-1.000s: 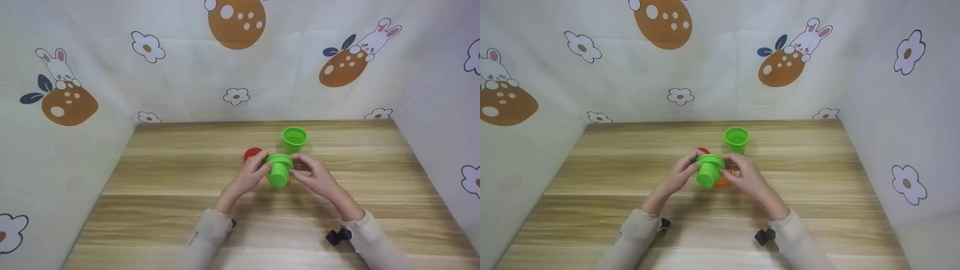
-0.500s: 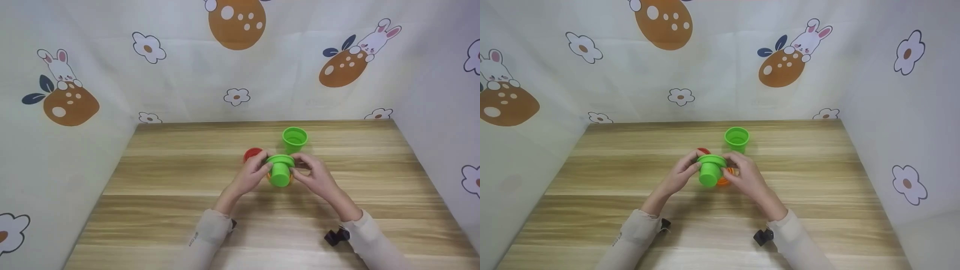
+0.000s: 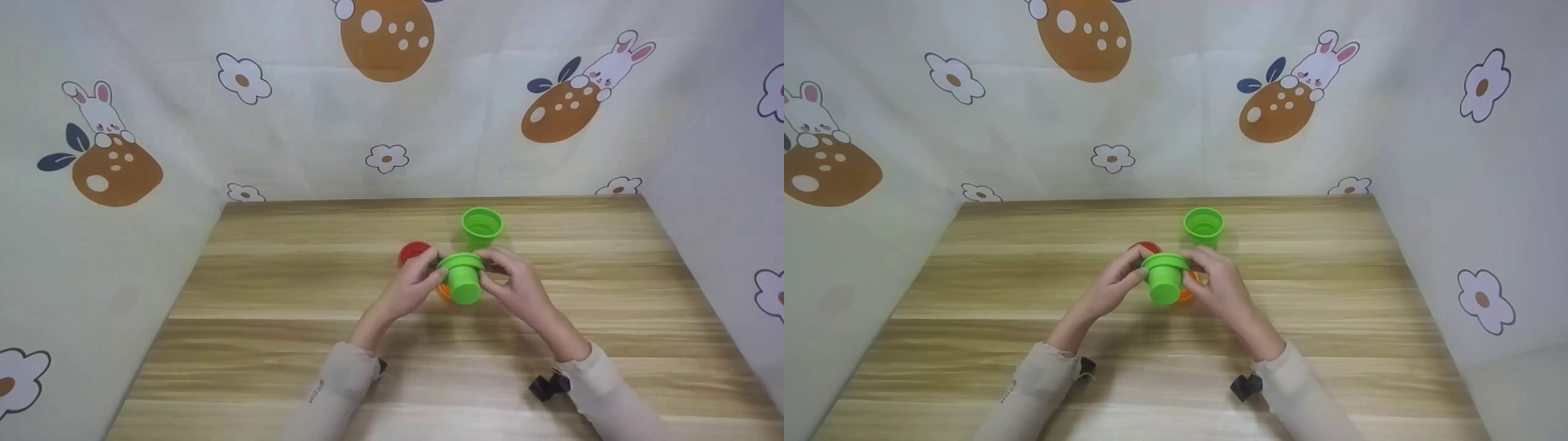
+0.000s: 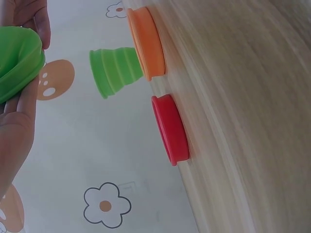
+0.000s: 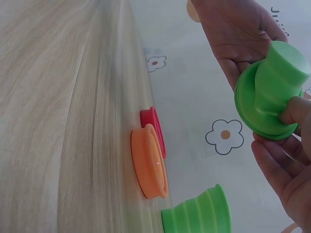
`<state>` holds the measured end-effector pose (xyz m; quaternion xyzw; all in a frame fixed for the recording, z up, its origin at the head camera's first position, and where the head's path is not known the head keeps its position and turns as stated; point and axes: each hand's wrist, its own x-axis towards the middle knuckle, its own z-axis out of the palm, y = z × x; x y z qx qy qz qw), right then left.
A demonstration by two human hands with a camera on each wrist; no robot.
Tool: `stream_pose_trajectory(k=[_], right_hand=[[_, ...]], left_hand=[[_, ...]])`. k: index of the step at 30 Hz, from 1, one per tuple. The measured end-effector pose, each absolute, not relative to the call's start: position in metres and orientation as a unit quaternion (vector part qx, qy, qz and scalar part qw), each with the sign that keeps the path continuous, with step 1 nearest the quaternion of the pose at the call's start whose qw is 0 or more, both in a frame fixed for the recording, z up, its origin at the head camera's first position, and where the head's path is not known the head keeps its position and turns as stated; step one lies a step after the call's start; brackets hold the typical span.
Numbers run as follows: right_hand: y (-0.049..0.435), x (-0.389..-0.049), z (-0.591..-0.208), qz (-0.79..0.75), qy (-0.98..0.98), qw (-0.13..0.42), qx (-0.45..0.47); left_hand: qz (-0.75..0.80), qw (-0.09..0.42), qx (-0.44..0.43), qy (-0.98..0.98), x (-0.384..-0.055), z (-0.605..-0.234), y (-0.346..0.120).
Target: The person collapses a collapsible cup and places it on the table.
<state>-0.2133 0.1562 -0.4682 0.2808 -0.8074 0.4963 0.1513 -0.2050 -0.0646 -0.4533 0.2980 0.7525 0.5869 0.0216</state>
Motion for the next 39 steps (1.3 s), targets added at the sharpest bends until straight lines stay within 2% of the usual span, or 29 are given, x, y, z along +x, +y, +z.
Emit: stream_pose_trajectory(k=[5,17,23,32,39], right_hand=[[0.157,-0.214,-0.469,0.487,-0.804,0.164,0.299],[0.158,-0.214,-0.47,0.464,-0.802,0.163,0.338],[0.16,-0.214,-0.47,0.488,-0.802,0.116,0.323],[0.168,-0.218,-0.475,0.573,-0.752,-0.005,0.325],[0.166,-0.218,-0.477,0.594,-0.731,-0.008,0.336]], left_hand=[[0.586,0.038,0.289,0.756,-0.204,-0.453,-0.064],[0.554,0.032,0.282,0.782,-0.205,-0.45,-0.062],[0.565,0.02,0.275,0.778,-0.204,-0.449,-0.062],[0.585,0.015,0.276,0.762,-0.205,-0.451,-0.061],[0.591,0.017,0.277,0.758,-0.205,-0.451,-0.062]])
